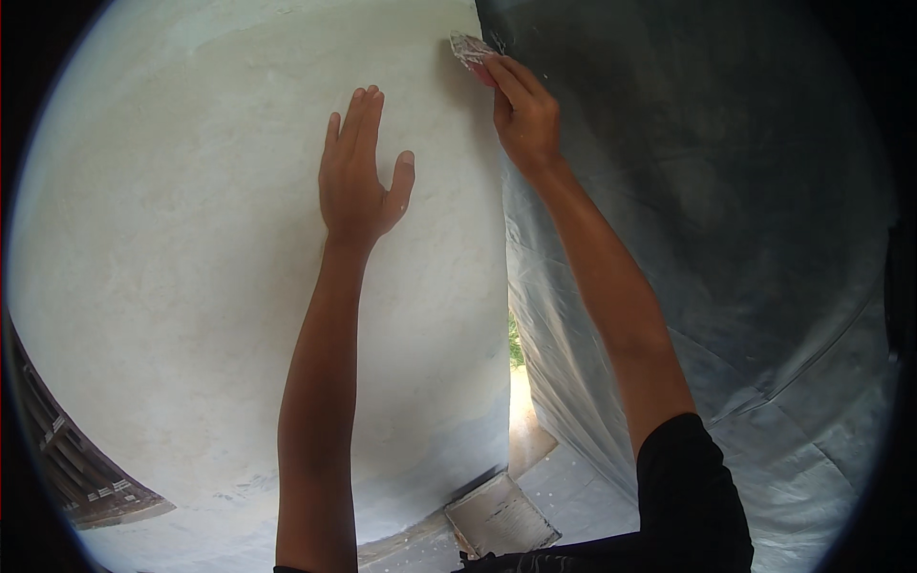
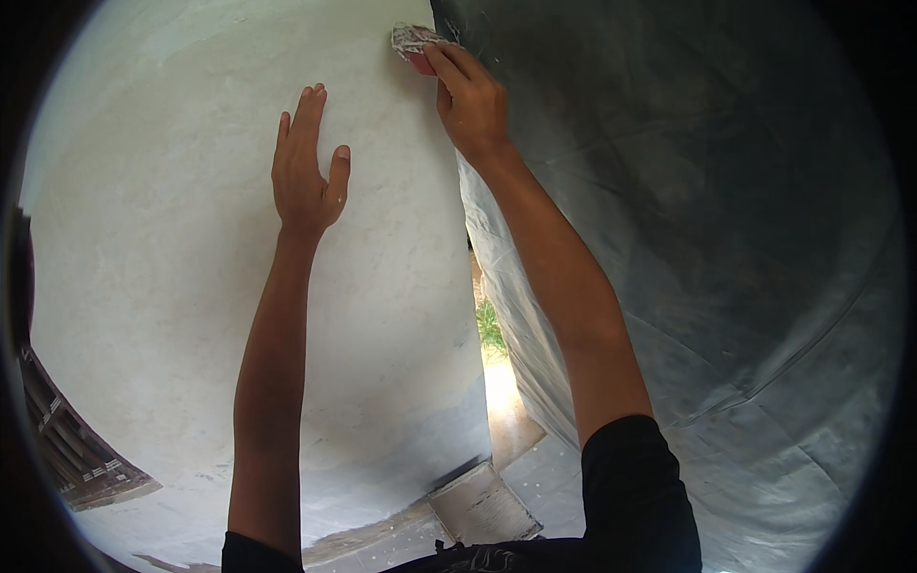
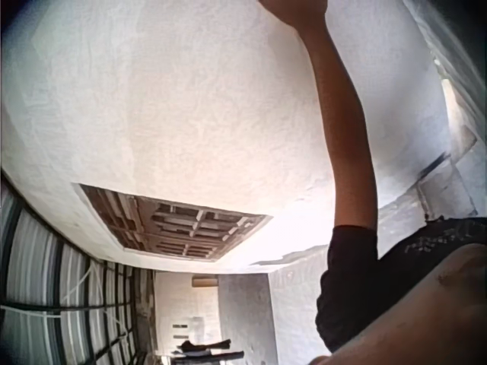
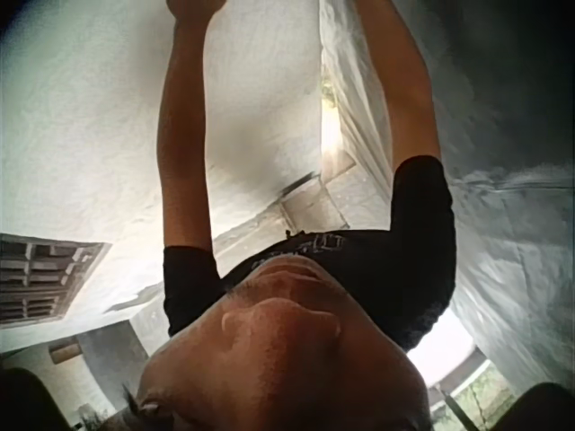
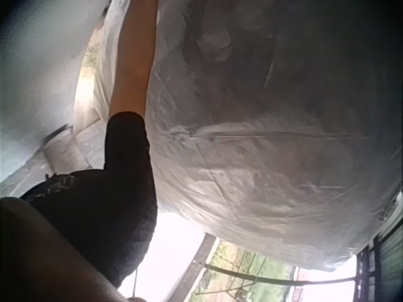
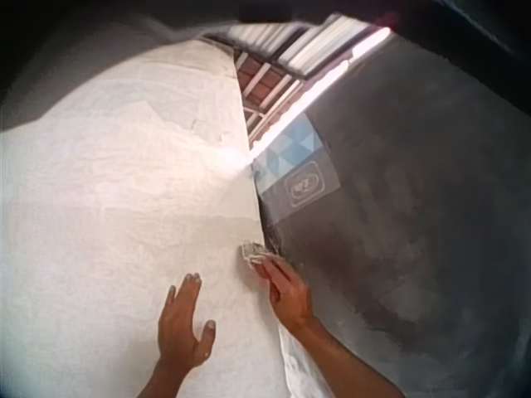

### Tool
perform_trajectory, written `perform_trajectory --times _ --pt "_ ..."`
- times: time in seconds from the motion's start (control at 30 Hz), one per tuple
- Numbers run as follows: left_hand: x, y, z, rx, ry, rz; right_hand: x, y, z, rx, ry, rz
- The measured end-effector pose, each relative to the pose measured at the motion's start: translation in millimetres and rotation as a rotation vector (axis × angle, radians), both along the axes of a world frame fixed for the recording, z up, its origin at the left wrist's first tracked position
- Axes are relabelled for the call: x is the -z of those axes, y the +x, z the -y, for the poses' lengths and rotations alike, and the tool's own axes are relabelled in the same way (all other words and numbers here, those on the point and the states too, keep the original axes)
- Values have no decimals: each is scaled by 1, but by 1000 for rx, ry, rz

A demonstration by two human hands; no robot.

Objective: The person smooths a wall surface by applying plaster from a putty tray to the wall and scraping it with a putty knife.

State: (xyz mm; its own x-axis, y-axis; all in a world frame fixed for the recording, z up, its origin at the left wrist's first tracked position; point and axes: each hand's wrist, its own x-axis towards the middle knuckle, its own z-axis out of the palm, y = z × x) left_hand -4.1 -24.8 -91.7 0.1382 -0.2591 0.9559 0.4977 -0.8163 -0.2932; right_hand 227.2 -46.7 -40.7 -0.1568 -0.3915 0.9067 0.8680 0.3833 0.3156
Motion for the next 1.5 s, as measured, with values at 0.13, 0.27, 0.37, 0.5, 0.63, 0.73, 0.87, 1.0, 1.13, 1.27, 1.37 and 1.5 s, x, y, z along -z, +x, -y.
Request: perform_trajectory --times 0.13,0.27,0.37,0.5,0.63,0.73,0.87,1.0,1.13,1.27,1.37,1.5 --pt "0 4 0 -55 -2 -7 -1 12 -18 173 75 37" --pt "0 5 1 -127 -11 -1 3 13 -27 225 70 57" --pt "0 5 1 -150 -11 -4 11 9 -25 228 -5 68" --pt "0 5 0 -171 9 -9 26 7 -23 235 -40 84" --pt "-1 7 1 -178 3 -11 47 8 -17 250 -96 81" --pt "-4 7 -1 -185 -7 -5 59 4 -5 189 -129 73" --pt "-26 7 -2 -168 25 -33 40 -1 10 110 -76 70" --pt "-50 12 -6 -183 78 -65 2 0 3 167 -10 19" --pt "-49 15 -8 -213 99 -59 -2 -5 -7 264 -62 71" --pt "-49 19 -11 -223 138 -32 22 -5 -13 303 -86 100" --pt "-48 15 -11 -217 127 -42 46 -8 -10 290 -132 110" --pt "-49 15 -10 -205 114 -47 61 -4 11 137 -203 94"
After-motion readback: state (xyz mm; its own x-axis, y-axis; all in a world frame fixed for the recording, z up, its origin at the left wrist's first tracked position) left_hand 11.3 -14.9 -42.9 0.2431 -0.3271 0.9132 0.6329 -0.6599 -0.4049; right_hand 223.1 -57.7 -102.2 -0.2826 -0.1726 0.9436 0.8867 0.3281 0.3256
